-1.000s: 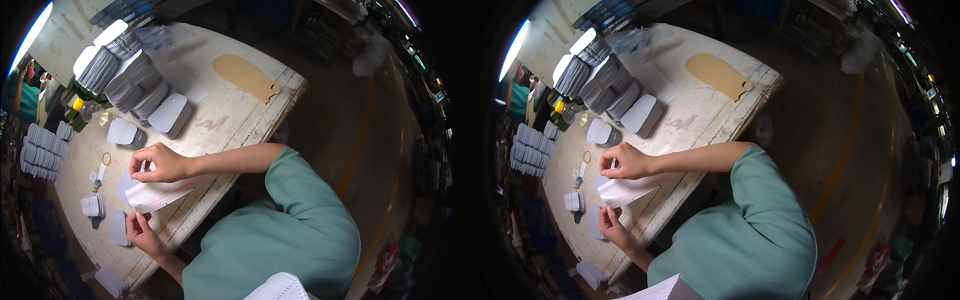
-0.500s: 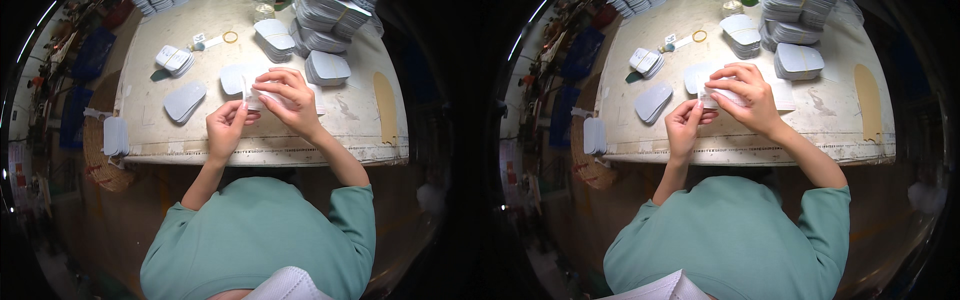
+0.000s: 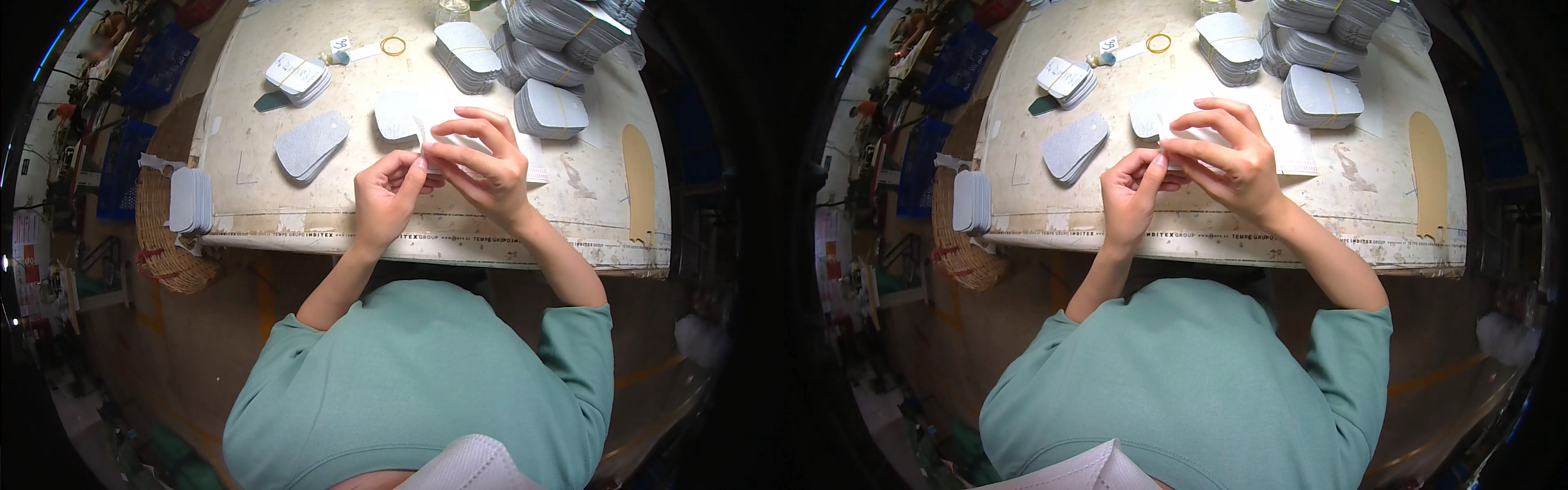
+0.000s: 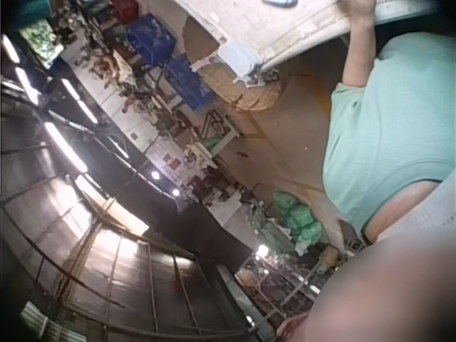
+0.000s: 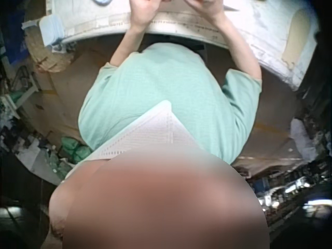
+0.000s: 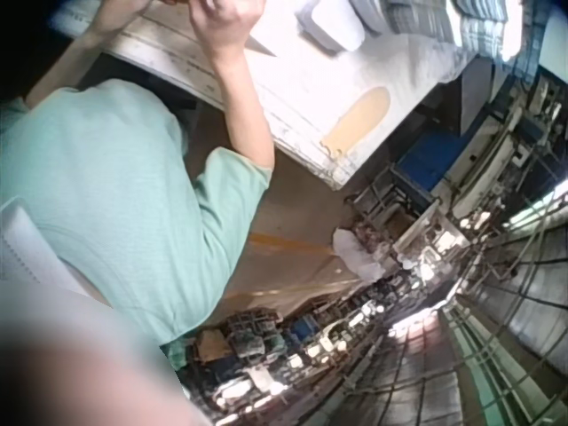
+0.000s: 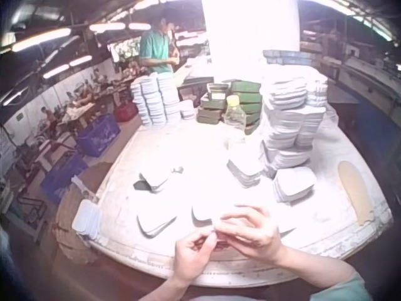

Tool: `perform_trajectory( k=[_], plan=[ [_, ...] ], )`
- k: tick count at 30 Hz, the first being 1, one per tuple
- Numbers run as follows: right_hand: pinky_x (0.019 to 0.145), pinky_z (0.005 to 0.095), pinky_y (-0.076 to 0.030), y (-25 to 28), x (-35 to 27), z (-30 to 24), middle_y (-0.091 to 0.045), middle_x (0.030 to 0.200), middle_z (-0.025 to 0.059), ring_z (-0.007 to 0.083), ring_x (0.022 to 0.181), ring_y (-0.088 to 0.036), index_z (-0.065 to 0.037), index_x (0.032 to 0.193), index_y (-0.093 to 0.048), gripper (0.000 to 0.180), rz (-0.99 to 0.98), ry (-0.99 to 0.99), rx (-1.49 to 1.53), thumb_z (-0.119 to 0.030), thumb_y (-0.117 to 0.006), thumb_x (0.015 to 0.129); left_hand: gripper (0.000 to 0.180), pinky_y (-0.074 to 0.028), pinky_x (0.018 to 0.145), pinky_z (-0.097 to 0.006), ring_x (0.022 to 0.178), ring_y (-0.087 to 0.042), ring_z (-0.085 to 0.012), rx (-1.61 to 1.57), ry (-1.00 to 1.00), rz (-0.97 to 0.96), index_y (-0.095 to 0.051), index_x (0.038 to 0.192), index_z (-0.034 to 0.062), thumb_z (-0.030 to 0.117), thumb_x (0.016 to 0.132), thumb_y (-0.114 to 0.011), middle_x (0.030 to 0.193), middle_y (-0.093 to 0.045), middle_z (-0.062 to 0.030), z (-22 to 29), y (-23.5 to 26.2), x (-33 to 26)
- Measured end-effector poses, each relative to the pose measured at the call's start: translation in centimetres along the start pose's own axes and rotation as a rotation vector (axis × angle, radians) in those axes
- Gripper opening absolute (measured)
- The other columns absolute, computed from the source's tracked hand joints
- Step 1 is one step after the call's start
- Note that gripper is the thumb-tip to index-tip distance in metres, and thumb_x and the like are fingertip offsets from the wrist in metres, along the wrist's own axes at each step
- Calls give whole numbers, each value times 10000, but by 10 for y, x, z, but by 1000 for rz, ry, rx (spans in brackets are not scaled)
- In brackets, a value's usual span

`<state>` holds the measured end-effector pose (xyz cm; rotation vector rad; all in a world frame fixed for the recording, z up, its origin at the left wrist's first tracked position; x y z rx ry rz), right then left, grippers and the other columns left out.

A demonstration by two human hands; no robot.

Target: The person stacks gray shoe insoles and white foam pads, then applies small adhesive labels to the insoles one by one. The person bundles the labeled insoles with rubber bands and places them into stacks on the table.

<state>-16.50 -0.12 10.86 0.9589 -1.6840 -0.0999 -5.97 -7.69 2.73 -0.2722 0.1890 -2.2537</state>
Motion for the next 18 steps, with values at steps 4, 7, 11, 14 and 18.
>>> perform_trajectory(
  k=[4, 7, 11, 14, 18],
  plan=[
    [885, 372, -507, 0, -1, 5, -677, 1013, 3, 272, 1073, -572, -161, 999, -753, 307, 1, -60, 11, -82, -779, 703, 183, -571, 730, -257, 822, -701, -157, -4, -13, 4, -640, 1022, -54, 102, 979, -554, 904, -708, -105, 0, -1, 0],
    [888, 375, -504, -6, -3, 12, -679, 1006, 4, 274, 1068, -572, -157, 996, -755, 292, -25, -135, 64, -84, -773, 714, 207, -573, 728, -248, 821, -707, -174, 0, -49, 51, -635, 1087, -62, 92, 985, -542, 924, -707, -123, 4, 0, -1],
    [882, 372, -509, -7, -2, 14, -680, 994, 7, 277, 1061, -575, -154, 1007, -751, 295, -18, -125, 93, -87, -769, 721, 217, -572, 717, -242, 818, -705, -167, 22, -38, 35, -627, 1118, -69, 77, 978, -549, 921, -706, -127, 3, -1, 2],
    [875, 369, -516, -5, -2, 5, -679, 988, 9, 278, 1051, -582, -155, 1010, -746, 303, 9, -3, 0, -113, -781, 712, 212, -572, 707, -241, 804, -702, -162, 42, -45, 55, -630, 1107, -75, 72, 977, -549, 913, -704, -124, 3, 1, 2],
    [878, 361, -518, -2, -8, -6, -674, 1012, -1, 271, 1077, -590, -170, 1002, -738, 340, 56, 113, -158, -186, -789, 667, 198, -570, 694, -259, 772, -691, -160, 36, -52, 68, -633, 1084, -82, 57, 973, -544, 890, -694, -106, 0, 3, 2]
  ],
)
Point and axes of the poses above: each hand's wrist, its own x-axis towards the middle knuckle, its own y-axis out of the back of the hand, z = x × y, the point moved 9 cm from there along x, towards the middle knuckle
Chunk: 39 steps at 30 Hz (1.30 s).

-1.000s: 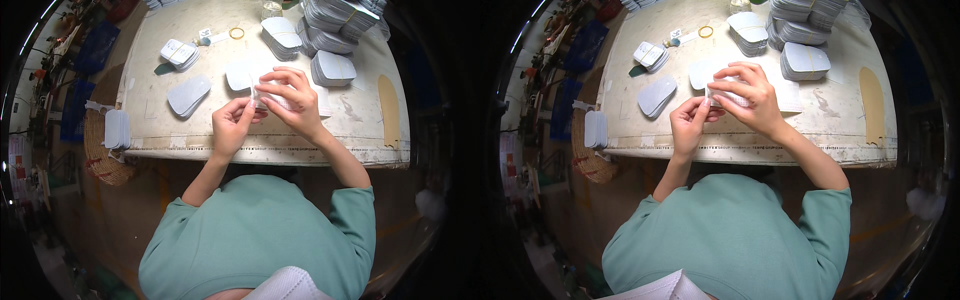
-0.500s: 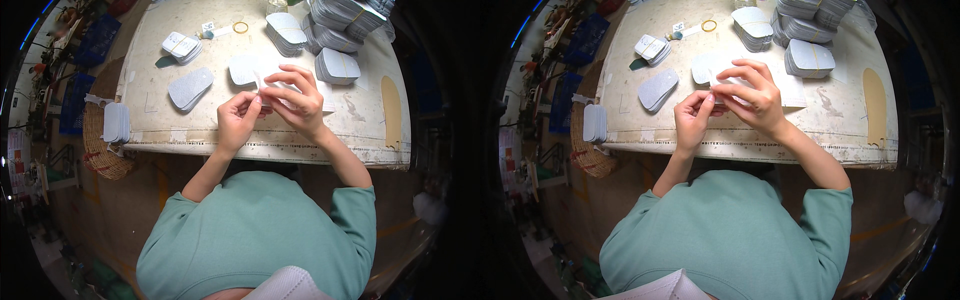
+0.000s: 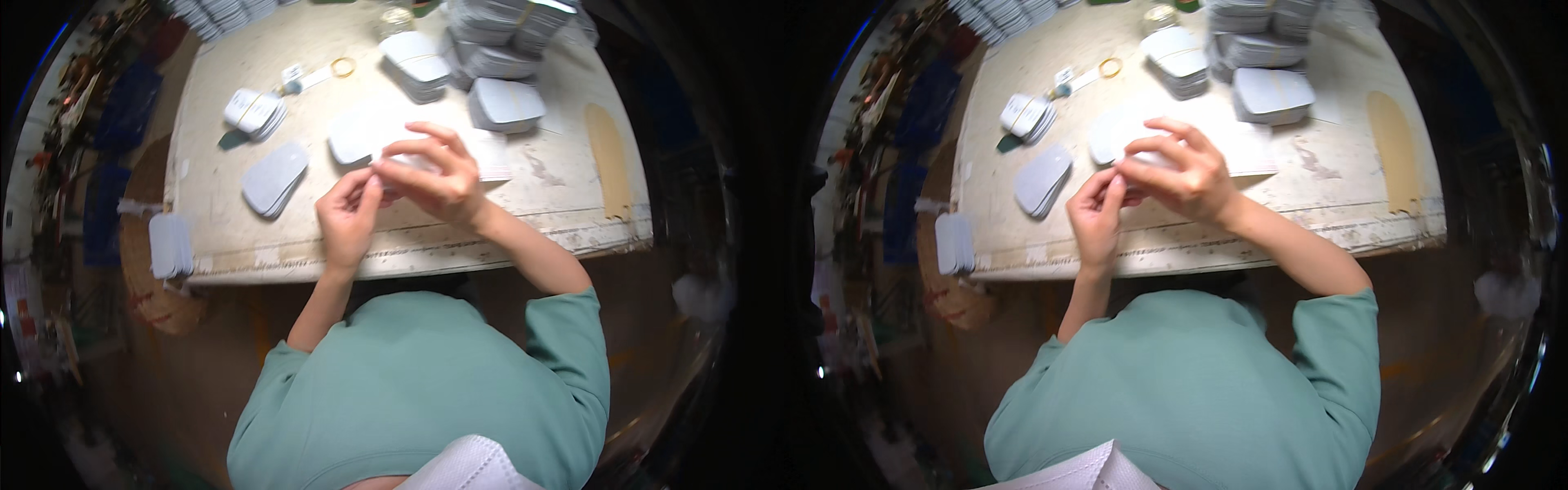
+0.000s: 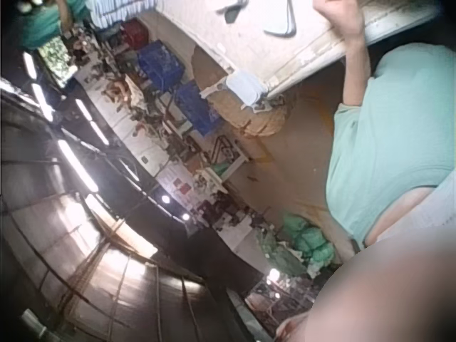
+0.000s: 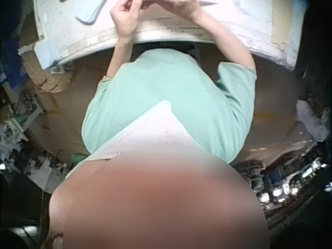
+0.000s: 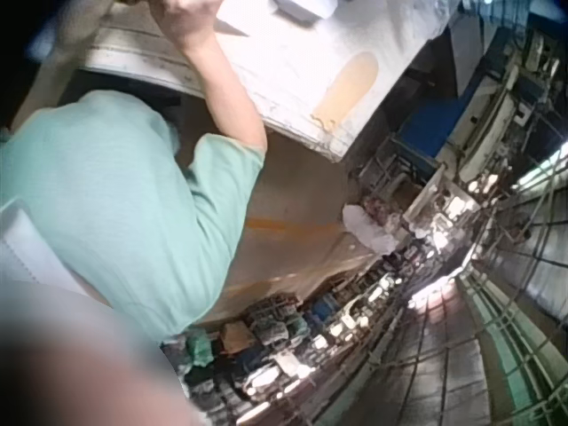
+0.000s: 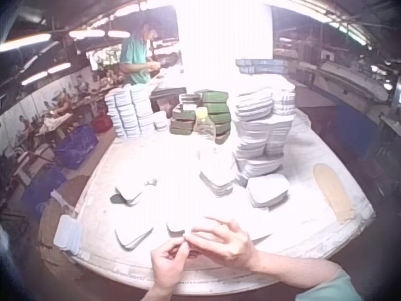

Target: The person stacks gray shoe insoles and white foam pads, then applies small adhesive labels to the insoles one by one. The person bundles the labeled insoles with rubber bands and places them into stacks on the table.

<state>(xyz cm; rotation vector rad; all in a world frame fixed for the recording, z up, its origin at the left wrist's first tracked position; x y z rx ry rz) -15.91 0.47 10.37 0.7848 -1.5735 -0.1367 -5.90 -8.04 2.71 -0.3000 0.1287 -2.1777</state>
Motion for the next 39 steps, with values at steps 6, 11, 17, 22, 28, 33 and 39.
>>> perform_trajectory(
  k=[6, 11, 17, 22, 28, 33, 39],
  plan=[
    [831, 335, -544, 6, -3, 3, -676, 956, 0, 257, 1031, -616, -140, 915, -734, 253, 68, -32, 96, -169, -802, 673, 195, -563, 716, -255, 757, -657, -127, 18, -21, -4, -628, 1073, -87, 54, 974, -537, 881, -676, -87, -1, 1, 0],
    [850, 342, -514, 10, 0, 24, -665, 899, 16, 243, 1006, -598, -100, 847, -724, 125, 152, -252, 413, -85, -769, 732, 195, -555, 662, -259, 719, -651, -142, 126, -19, 52, -634, 1040, -77, 76, 975, -532, 884, -666, -97, -2, 5, 2],
    [919, 356, -477, 41, 6, 60, -686, 966, 23, 226, 1051, -577, -108, 904, -752, 163, 275, -350, 300, -61, -743, 748, 221, -526, 685, -234, 715, -641, -131, 129, -68, 236, -631, 1053, -45, 149, 970, -568, 869, -678, -93, 12, 60, 12],
    [944, 390, -467, 40, 0, 106, -633, 1181, 111, 254, 1118, -567, -129, 1224, -635, 472, 102, -592, 295, -282, -747, 792, 239, -496, 635, -198, 704, -606, -88, -142, -26, 389, -639, 1085, 9, 203, 950, -609, 864, -664, -43, 19, 119, 20],
    [773, 299, -522, -17, -19, 105, -615, 1131, 159, 153, 917, -625, -64, 1447, -391, 707, -261, -836, 967, -226, -739, 853, 221, -529, 593, -163, 715, -631, -63, -333, 67, 305, -668, 1052, 52, 235, 930, -648, 830, -670, -10, 10, 144, 25],
    [644, 235, -500, -22, -19, 102, -655, 924, 83, 90, 768, -596, -40, 1464, -322, 684, -158, -843, 1266, -67, -678, 881, 448, -531, 629, -214, 821, -636, -135, -528, 14, 49, -587, 1205, 13, 367, 931, -610, 946, -658, -72, 9, 125, 30],
    [657, 245, -530, -20, -15, 92, -638, 870, 46, 64, 755, -586, -45, 1472, -299, 695, -30, -847, 1319, -43, -668, 883, 1039, -538, 836, -316, 1145, -540, -269, -192, 46, -222, -317, 1448, -11, 717, 765, -606, 1365, -479, -190, 0, 28, 6]
  ],
)
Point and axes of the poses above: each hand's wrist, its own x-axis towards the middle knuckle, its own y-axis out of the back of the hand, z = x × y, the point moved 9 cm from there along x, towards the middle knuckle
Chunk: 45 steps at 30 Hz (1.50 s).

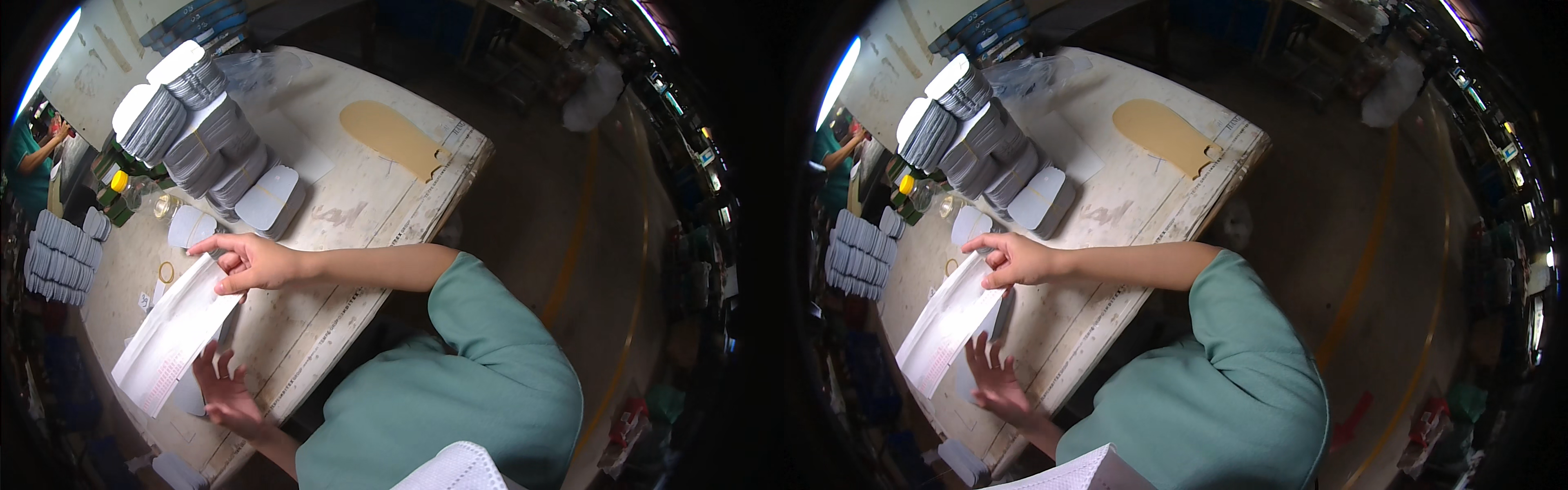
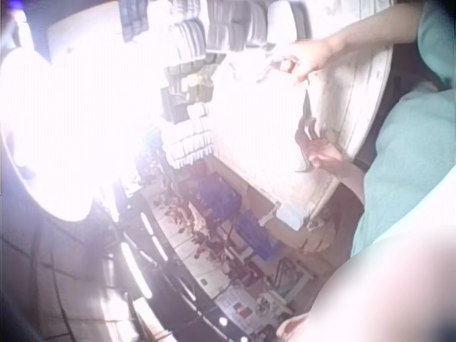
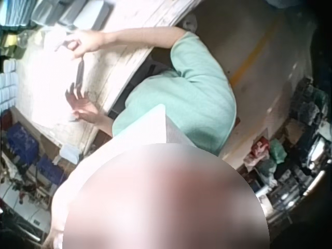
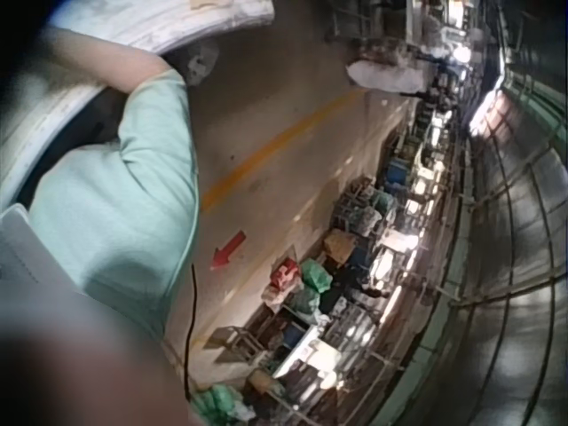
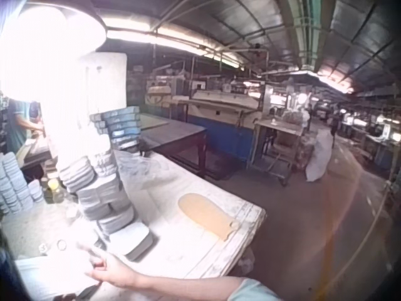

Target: The person stacks gray shoe insoles and white foam pads, then applies small adhesive labels to the insoles one by one. The person bundles the labeled insoles with rubber bands and places them into stacks on the table.

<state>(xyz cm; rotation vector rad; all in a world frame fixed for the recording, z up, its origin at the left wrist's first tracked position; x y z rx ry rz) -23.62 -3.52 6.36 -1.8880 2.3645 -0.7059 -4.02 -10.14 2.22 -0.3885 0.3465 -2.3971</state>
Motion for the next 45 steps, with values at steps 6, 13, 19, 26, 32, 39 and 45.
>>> perform_trajectory(
  k=[6, 13, 19, 26, 32, 39, 45],
  plan=[
    [701, 196, -483, -25, -15, 11, -601, 794, -6, 39, 722, -579, -84, 1429, -426, 631, -44, -59, -372, -31, -666, 847, 572, -462, 1018, -447, 1238, -522, -313, 80, 80, 22, -395, 1380, -91, 360, 1031, -367, 1375, -480, -218, -25, -47, 1],
    [610, 226, -524, -31, -22, -31, -711, 925, 35, 97, 815, -679, -142, 1362, -530, 589, 93, 339, -801, -24, -677, 804, 410, -568, 852, -350, 959, -688, -299, -82, 86, 200, -547, 1180, -128, 222, 1047, -379, 1056, -670, -219, -25, -21, -2],
    [634, 262, -542, -61, -28, -38, -705, 938, 48, 155, 820, -659, -142, 1288, -607, 543, -29, 491, -883, 9, -694, 773, 437, -565, 846, -328, 928, -695, -256, -63, 116, 185, -573, 1154, -113, 261, 1047, -373, 1007, -689, -213, -22, -24, -4],
    [664, 281, -554, -66, -30, -19, -695, 959, 52, 159, 844, -657, -138, 1288, -606, 560, -51, 410, -847, 36, -693, 764, 242, -592, 773, -294, 893, -693, -192, -69, 32, 240, -604, 1165, -32, 77, 949, -594, 1039, -681, -143, -19, -24, -5],
    [727, 306, -545, -70, -32, -26, -690, 929, 36, 188, 875, -633, -137, 1273, -619, 588, -46, 485, -1010, 39, -721, 721, 242, -590, 780, -312, 884, -697, -223, -30, 48, 215, -584, 1149, -68, 70, 950, -588, 1042, -673, -167, -20, -23, -5],
    [760, 317, -541, -78, -37, -29, -689, 901, 30, 209, 879, -628, -123, 1232, -649, 592, -36, 633, -1146, 40, -746, 672, 197, -588, 767, -298, 877, -693, -195, 16, -10, 224, -609, 1111, -57, 46, 943, -597, 1000, -683, -137, -19, -26, -5],
    [718, 300, -522, -83, -42, -29, -659, 829, 5, 182, 866, -620, -152, 1238, -659, 560, -5, 740, -1256, -36, -748, 697, 191, -588, 749, -285, 832, -683, -168, 59, -26, 245, -619, 1109, -50, 43, 943, -601, 985, -689, -125, -20, -25, -6]
  ],
)
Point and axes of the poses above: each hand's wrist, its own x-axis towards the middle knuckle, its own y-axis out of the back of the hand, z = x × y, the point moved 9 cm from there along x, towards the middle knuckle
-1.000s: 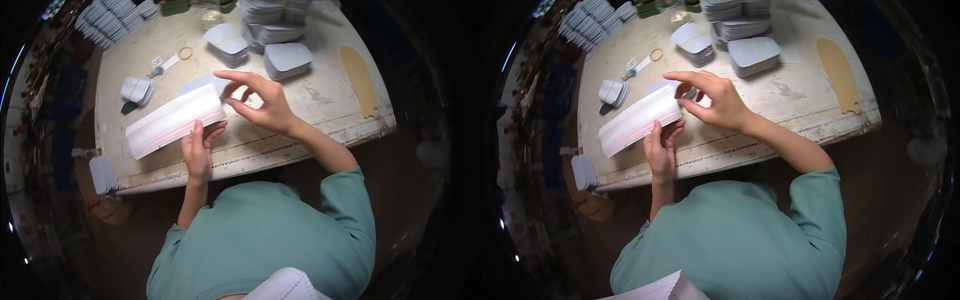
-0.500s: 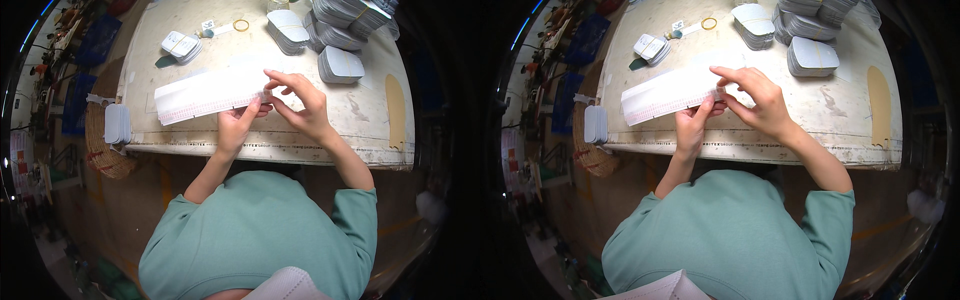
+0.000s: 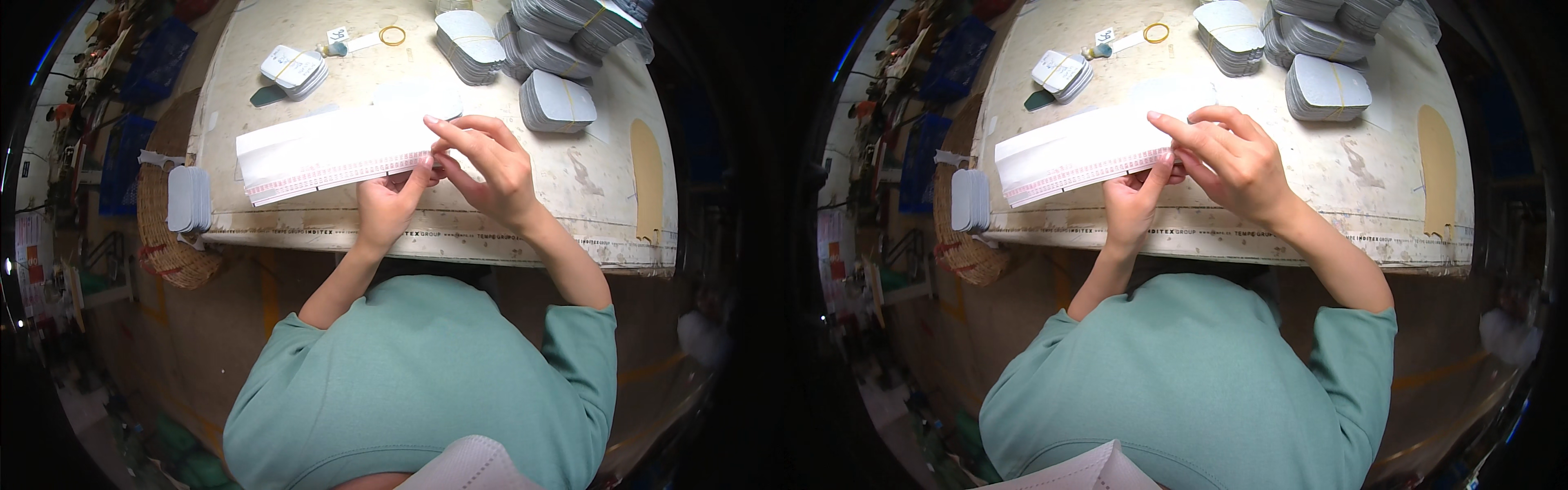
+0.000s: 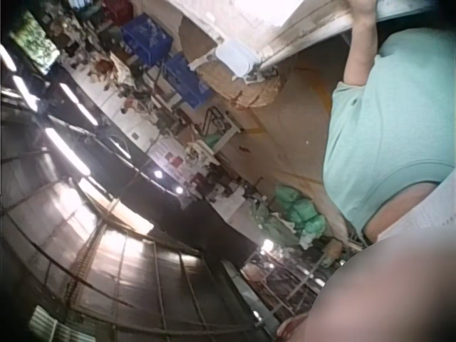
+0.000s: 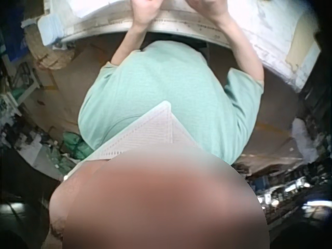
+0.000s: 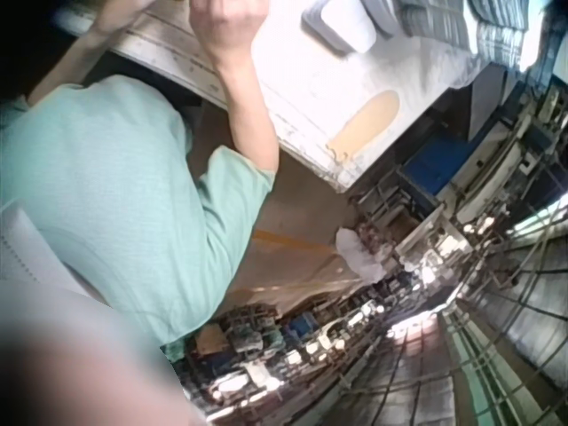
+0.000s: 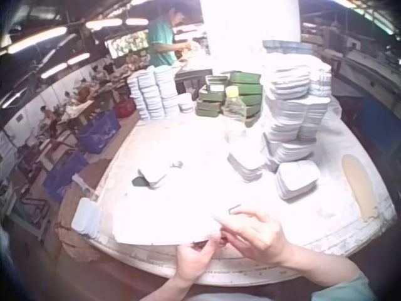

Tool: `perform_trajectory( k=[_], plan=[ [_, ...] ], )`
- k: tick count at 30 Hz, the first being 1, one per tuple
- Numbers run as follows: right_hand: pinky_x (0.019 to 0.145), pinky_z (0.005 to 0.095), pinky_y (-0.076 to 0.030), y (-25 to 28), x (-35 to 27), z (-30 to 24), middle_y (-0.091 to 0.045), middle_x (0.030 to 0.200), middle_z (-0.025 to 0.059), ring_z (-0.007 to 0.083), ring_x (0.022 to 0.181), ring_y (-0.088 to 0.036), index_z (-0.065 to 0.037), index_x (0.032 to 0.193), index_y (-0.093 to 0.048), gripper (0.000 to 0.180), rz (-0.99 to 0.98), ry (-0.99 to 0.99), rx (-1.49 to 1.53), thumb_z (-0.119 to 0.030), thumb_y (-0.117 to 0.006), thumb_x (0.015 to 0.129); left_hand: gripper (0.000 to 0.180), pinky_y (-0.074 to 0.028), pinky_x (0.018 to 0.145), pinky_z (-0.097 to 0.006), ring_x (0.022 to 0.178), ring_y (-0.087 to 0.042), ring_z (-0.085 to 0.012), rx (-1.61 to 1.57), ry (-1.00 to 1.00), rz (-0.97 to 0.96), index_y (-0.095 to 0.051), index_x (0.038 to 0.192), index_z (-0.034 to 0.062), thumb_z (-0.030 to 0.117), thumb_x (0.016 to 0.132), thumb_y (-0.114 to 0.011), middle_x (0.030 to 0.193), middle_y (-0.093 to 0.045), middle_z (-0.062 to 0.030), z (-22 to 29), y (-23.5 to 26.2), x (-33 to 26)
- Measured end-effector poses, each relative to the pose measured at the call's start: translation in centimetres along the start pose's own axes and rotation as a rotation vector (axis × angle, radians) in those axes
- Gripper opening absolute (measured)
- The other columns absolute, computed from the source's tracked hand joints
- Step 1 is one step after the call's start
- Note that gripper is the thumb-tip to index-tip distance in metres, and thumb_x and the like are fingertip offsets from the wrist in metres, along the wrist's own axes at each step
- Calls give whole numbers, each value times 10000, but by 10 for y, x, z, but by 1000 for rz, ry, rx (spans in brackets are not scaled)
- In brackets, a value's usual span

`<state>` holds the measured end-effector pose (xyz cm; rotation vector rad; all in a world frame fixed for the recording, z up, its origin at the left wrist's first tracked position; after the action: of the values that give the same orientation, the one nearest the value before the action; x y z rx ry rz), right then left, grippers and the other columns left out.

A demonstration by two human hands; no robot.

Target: The person stacks gray shoe insoles and white foam pads, then applies small adhesive labels to the insoles one by one. The person bundles the labeled insoles with rubber bands and places them into stacks on the table.

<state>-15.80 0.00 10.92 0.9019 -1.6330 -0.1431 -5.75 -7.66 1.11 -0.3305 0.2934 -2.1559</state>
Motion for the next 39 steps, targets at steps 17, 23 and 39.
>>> perform_trajectory(
  k=[17, 23, 39],
  plan=[
    [732, 298, -569, 1, -3, 11, -653, 954, 59, 179, 805, -663, -109, 1369, -525, 669, 6, -169, 369, 66, -692, 745, 234, -601, 784, -320, 880, -695, -212, 49, 33, -26, -598, 1141, -74, 70, 986, -499, 1036, -679, -169, 3, -2, -4],
    [676, 285, -597, -4, -4, 2, -580, 1059, 88, 171, 803, -637, -153, 1352, -547, 649, 20, -98, 288, 91, -660, 761, 226, -606, 794, -319, 882, -690, -201, 7, 13, -44, -589, 1139, -77, 72, 983, -519, 1038, -670, -157, 1, -5, -3],
    [685, 257, -575, -1, -5, 8, -513, 984, 73, 132, 749, -622, -127, 1375, -523, 688, 10, -188, 378, 121, -654, 747, 301, -579, 797, -319, 894, -678, -208, -68, 103, -49, -572, 1162, -83, 138, 1002, -445, 1049, -669, -164, -3, -6, -8]
  ],
)
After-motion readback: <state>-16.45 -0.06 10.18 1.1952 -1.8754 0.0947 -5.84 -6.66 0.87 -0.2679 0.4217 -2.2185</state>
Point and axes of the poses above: each hand's wrist, its own x-axis towards the middle knuckle, its own y-axis out of the back of the hand, z = x × y, the point moved 9 cm from there along x, towards the middle knuckle
